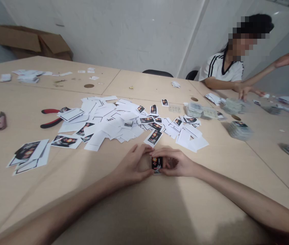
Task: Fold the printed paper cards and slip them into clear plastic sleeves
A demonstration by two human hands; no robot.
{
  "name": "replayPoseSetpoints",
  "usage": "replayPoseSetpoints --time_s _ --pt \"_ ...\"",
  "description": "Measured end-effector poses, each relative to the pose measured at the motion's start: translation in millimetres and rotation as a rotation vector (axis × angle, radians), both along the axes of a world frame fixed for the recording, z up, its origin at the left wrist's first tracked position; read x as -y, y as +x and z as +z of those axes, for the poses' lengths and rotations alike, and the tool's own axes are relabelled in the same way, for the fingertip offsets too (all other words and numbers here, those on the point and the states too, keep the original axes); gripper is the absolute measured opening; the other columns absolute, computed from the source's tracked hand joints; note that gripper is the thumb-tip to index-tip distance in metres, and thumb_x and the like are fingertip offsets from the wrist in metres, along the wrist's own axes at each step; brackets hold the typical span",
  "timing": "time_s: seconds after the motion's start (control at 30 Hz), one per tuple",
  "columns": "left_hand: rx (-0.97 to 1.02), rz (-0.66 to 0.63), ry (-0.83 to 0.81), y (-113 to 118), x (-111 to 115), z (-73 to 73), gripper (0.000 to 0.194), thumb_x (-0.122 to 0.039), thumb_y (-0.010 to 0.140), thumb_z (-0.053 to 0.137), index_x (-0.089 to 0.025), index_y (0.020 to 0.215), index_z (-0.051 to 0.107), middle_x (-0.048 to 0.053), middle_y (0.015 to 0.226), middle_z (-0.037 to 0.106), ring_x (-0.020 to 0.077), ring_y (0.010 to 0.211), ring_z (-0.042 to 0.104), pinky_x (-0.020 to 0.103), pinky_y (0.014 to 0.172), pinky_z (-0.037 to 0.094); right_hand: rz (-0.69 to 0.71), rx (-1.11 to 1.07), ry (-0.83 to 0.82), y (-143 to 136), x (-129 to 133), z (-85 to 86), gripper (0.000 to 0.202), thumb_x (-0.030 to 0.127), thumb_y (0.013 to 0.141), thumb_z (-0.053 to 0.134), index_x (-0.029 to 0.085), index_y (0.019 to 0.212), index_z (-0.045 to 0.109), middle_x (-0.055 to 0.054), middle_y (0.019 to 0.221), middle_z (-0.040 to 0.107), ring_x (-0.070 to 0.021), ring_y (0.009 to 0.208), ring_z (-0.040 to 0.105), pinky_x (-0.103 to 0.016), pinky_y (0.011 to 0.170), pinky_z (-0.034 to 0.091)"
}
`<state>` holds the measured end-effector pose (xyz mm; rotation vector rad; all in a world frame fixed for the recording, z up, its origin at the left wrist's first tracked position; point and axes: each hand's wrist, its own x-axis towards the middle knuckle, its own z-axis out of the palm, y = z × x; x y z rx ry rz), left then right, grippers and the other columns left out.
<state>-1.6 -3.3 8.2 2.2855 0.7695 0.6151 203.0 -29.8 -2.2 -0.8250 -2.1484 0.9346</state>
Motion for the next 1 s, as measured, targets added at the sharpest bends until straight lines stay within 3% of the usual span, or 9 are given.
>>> replayPoseSetpoints --time_s 0.37,0.6,0.77,1.0 --pt "-0.009 -0.002 0.0 0.1 -0.6 -0.7 0.045 -0.032 0.067 0.057 -0.026 0.108 0.041 0.002 0.108 0.049 0.0213 0.105 0.045 0.033 0.089 0.037 0.029 -0.009 -0.031 -0.6 0.3 0.5 0.051 0.008 0.066 0.056 0.022 0.114 0.045 -0.007 0.114 0.047 -0.011 0.076 0.054 -0.02 0.05 0.047" --pt "-0.002 0.004 0.001 0.4 -1.1 -2.0 0.045 -0.032 0.067 0.057 -0.026 0.108 0.04 0.003 0.108 0.049 0.0216 0.104 0.045 0.035 0.089 0.037 -0.018 -0.038 -0.048 -0.7 0.8 0.2 0.047 0.014 0.068 0.059 0.022 0.113 0.046 -0.006 0.105 0.049 -0.0051 0.057 0.049 -0.019 0.045 0.044" --pt "-0.015 -0.001 0.002 1.0 -0.3 0.6 0.044 -0.029 0.067 0.057 -0.023 0.108 0.04 0.004 0.108 0.048 0.0215 0.104 0.044 0.035 0.089 0.037 -0.032 -0.031 -0.062 -2.0 1.8 2.9 0.046 0.014 0.068 0.06 0.022 0.111 0.048 -0.006 0.106 0.049 -0.0058 0.059 0.05 -0.019 0.046 0.044" --pt "-0.028 0.006 0.0 0.4 1.2 1.9 0.046 -0.026 0.067 0.058 -0.02 0.109 0.04 0.005 0.109 0.047 0.0211 0.104 0.043 0.035 0.09 0.036 -0.035 -0.087 -0.16 -3.1 3.3 6.5 0.045 0.016 0.068 0.06 0.023 0.111 0.048 -0.002 0.089 0.052 -0.0047 0.053 0.047 -0.018 0.044 0.04"
